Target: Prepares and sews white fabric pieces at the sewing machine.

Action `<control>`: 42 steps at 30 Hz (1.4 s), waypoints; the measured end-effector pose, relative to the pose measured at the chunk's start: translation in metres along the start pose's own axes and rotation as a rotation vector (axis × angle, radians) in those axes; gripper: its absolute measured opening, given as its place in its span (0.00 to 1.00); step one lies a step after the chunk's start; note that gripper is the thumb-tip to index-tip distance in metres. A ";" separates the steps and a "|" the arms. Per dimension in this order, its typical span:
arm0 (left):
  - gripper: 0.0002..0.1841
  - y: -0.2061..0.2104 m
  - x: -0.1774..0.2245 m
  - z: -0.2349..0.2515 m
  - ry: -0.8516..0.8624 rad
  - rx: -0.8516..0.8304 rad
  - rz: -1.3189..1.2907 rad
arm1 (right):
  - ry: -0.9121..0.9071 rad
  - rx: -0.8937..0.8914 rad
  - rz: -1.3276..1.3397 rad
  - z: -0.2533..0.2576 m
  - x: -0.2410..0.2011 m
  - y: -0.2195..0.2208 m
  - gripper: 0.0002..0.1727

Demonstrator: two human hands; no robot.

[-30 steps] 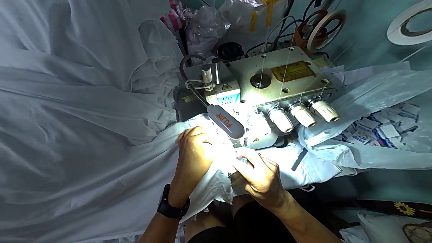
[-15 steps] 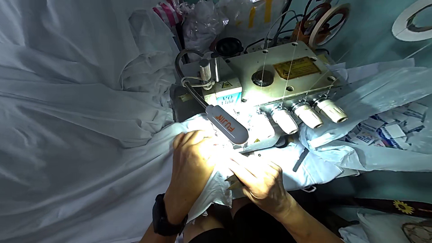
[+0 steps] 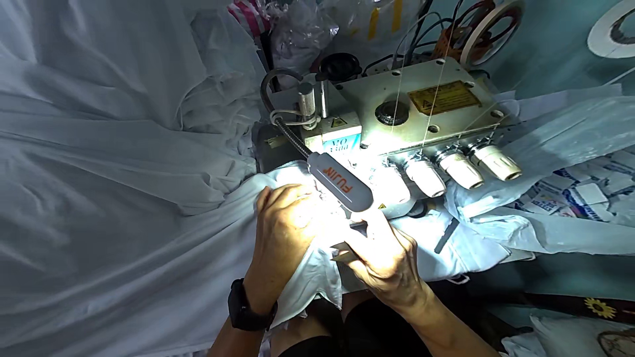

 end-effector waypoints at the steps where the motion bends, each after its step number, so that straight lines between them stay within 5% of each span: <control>1: 0.07 0.000 0.000 0.000 -0.003 0.002 -0.004 | 0.001 -0.003 0.000 0.000 -0.001 0.000 0.13; 13: 0.05 -0.007 -0.006 0.042 0.024 -0.017 0.059 | 0.168 -0.076 0.015 0.003 -0.011 0.012 0.19; 18: 0.09 -0.006 -0.019 0.057 -0.131 0.010 0.079 | 0.152 0.116 0.179 -0.008 -0.012 -0.003 0.11; 24: 0.19 -0.015 -0.013 -0.005 -0.348 0.057 0.227 | 0.209 0.058 0.241 -0.022 0.008 -0.018 0.21; 29: 0.22 -0.045 -0.013 -0.011 -0.281 0.051 0.194 | 0.374 -0.131 0.177 -0.017 0.016 -0.014 0.34; 32: 0.25 -0.043 -0.033 0.017 -0.169 -0.060 0.152 | 0.363 -0.132 0.219 -0.009 0.009 -0.013 0.22; 35: 0.11 -0.032 -0.048 0.025 -0.114 -0.176 0.068 | 0.298 -0.088 0.193 0.001 0.001 -0.014 0.16; 42: 0.06 -0.062 -0.032 0.007 -0.089 -0.092 -0.177 | 0.205 -0.035 -0.059 0.019 -0.020 -0.006 0.14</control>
Point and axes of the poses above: each hand's wrist, its own z-axis towards the middle knuckle, its own y-axis out of the palm, x = y × z, the point moved 8 cm from there along z, towards the middle knuckle, and after that the axes turned 2 degrees about -y, right-handed, at the moved point
